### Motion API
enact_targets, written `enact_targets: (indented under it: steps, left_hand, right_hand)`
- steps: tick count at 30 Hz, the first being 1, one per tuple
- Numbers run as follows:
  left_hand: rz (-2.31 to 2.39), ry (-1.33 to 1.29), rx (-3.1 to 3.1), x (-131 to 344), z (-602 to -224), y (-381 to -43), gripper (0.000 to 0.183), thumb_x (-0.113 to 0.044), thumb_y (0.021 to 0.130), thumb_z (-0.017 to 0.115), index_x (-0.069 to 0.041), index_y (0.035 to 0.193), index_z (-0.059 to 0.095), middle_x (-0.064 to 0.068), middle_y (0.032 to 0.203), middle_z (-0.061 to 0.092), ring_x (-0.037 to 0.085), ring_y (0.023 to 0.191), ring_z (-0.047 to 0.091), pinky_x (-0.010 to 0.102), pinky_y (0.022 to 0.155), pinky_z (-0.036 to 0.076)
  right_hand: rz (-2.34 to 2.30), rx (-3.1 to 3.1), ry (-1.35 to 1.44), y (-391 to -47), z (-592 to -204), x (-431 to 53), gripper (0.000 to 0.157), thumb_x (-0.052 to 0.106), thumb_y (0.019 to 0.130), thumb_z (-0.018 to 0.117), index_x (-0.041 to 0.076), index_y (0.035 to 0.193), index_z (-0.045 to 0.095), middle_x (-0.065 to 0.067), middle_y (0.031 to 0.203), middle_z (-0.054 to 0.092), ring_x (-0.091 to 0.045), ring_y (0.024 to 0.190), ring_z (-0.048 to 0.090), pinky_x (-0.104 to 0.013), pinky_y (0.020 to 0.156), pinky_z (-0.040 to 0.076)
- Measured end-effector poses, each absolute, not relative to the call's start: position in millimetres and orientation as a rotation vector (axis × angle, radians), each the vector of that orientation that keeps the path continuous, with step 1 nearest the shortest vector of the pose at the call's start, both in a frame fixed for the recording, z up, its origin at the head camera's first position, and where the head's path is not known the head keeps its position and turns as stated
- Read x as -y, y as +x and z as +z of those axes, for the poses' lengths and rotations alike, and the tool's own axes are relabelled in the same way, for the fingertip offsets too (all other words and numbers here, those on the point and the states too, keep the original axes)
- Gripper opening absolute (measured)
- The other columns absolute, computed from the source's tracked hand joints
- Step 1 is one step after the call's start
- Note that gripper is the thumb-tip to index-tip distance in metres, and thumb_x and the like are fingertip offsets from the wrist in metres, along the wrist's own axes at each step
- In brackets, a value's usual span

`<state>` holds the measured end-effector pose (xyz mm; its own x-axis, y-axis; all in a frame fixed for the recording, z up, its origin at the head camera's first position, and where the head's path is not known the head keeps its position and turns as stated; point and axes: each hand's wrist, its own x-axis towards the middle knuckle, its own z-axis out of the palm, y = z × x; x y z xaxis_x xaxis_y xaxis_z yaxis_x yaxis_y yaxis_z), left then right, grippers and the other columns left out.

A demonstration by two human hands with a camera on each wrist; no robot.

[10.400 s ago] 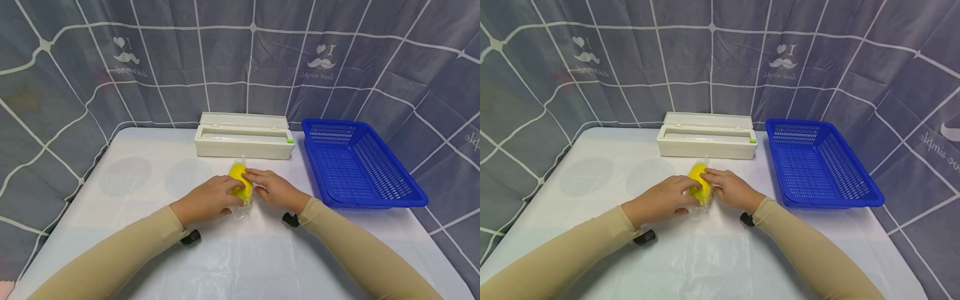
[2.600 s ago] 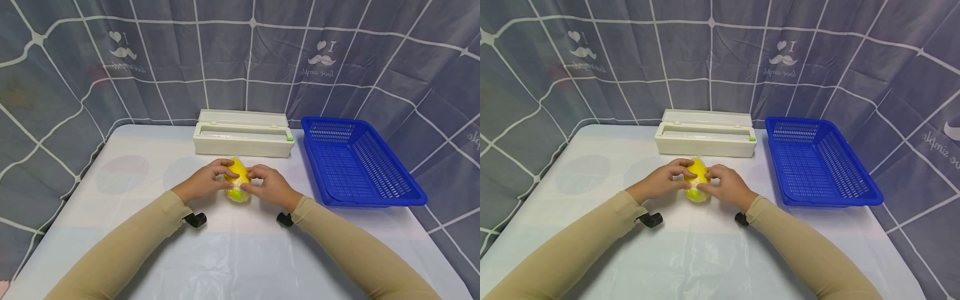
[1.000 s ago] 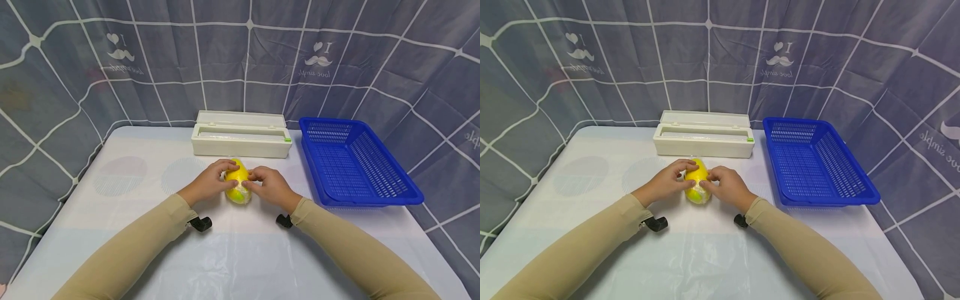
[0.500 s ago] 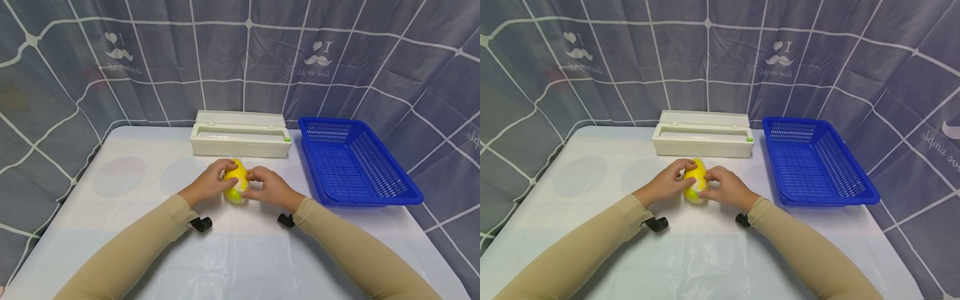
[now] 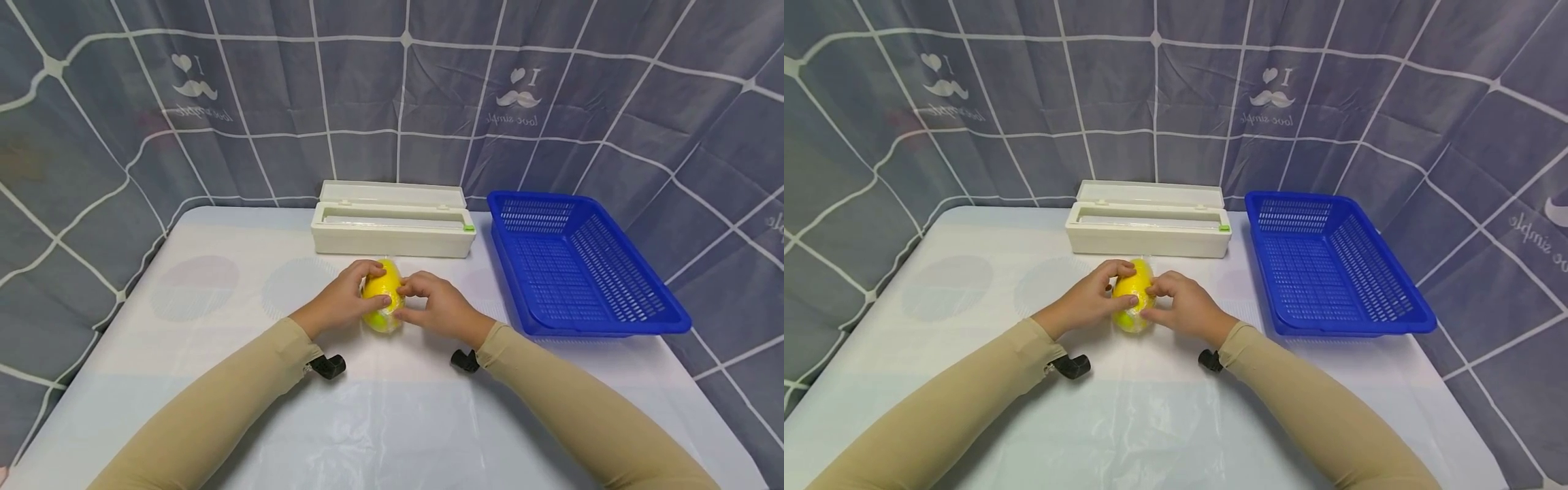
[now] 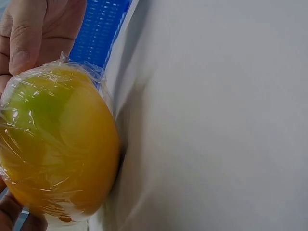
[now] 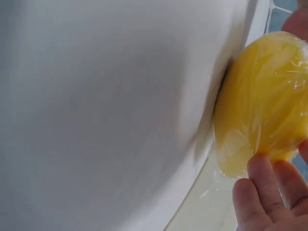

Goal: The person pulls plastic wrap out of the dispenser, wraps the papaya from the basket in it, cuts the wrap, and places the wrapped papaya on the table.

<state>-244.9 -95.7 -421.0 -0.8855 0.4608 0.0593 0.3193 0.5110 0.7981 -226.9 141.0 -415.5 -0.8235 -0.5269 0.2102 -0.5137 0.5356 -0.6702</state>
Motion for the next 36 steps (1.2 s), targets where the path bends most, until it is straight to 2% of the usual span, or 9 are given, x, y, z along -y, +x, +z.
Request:
enact_targets:
  steps: [4, 9, 16, 21, 27, 32, 36]
  left_hand:
    - [1.309, 0.661, -2.583, 97, -419, -243, 0.056, -0.028, 0.096, 0.078, -0.002, 0.140, 0.055, 0.014, 0.161, 0.044, 0.035, 0.154, 0.039, 0.054, 0.130, 0.027]
    - [1.270, 0.669, -2.583, 100, -418, -241, 0.055, -0.030, 0.097, 0.076, -0.006, 0.141, 0.054, 0.011, 0.161, 0.044, 0.035, 0.155, 0.039, 0.056, 0.129, 0.027]
    - [1.167, 0.731, -2.629, 106, -416, -238, 0.061, -0.032, 0.097, 0.075, -0.014, 0.150, 0.051, 0.008, 0.161, 0.045, 0.032, 0.152, 0.042, 0.057, 0.127, 0.033]
    - [1.039, 0.784, -2.672, 110, -412, -237, 0.056, -0.030, 0.099, 0.069, -0.021, 0.153, 0.056, 0.007, 0.163, 0.043, 0.034, 0.152, 0.042, 0.059, 0.123, 0.037]
    - [0.951, 0.805, -2.709, 109, -407, -235, 0.052, -0.034, 0.100, 0.065, -0.020, 0.150, 0.059, 0.007, 0.163, 0.044, 0.036, 0.152, 0.041, 0.060, 0.124, 0.035]
    - [0.932, 0.803, -2.750, 106, -409, -235, 0.059, -0.043, 0.097, 0.073, -0.016, 0.148, 0.060, 0.006, 0.161, 0.047, 0.034, 0.148, 0.046, 0.056, 0.122, 0.039]
    - [0.907, 0.792, -2.784, 103, -410, -233, 0.062, -0.042, 0.094, 0.077, -0.014, 0.146, 0.060, 0.005, 0.160, 0.048, 0.032, 0.146, 0.049, 0.054, 0.120, 0.042]
  right_hand:
    - [-1.221, -2.700, -0.931, -226, -415, -143, 0.025, 0.010, 0.094, 0.078, 0.004, 0.119, 0.074, -0.014, 0.132, 0.070, -0.031, 0.120, 0.069, -0.047, 0.108, 0.056]
    - [-1.247, -2.667, -0.891, -226, -412, -144, 0.027, 0.005, 0.098, 0.071, 0.004, 0.125, 0.072, -0.014, 0.132, 0.070, -0.032, 0.118, 0.070, -0.048, 0.107, 0.056]
    - [-1.122, -2.718, -0.831, -227, -411, -141, 0.040, 0.011, 0.100, 0.069, 0.002, 0.139, 0.064, -0.014, 0.143, 0.063, -0.032, 0.118, 0.070, -0.049, 0.105, 0.057]
    - [-1.044, -2.737, -0.849, -228, -413, -141, 0.046, 0.014, 0.100, 0.071, 0.003, 0.144, 0.062, -0.013, 0.143, 0.064, -0.031, 0.118, 0.070, -0.046, 0.098, 0.060]
    - [-1.032, -2.740, -0.857, -228, -413, -141, 0.046, 0.015, 0.100, 0.071, 0.004, 0.144, 0.062, -0.013, 0.143, 0.064, -0.031, 0.117, 0.070, -0.044, 0.094, 0.061]
    - [-1.015, -2.745, -0.844, -227, -413, -142, 0.046, 0.016, 0.100, 0.071, 0.004, 0.144, 0.062, -0.013, 0.144, 0.064, -0.031, 0.117, 0.070, -0.048, 0.099, 0.060]
    - [-0.996, -2.761, -0.831, -227, -414, -144, 0.046, 0.017, 0.101, 0.071, 0.005, 0.144, 0.062, -0.012, 0.145, 0.063, -0.031, 0.117, 0.070, -0.050, 0.102, 0.058]
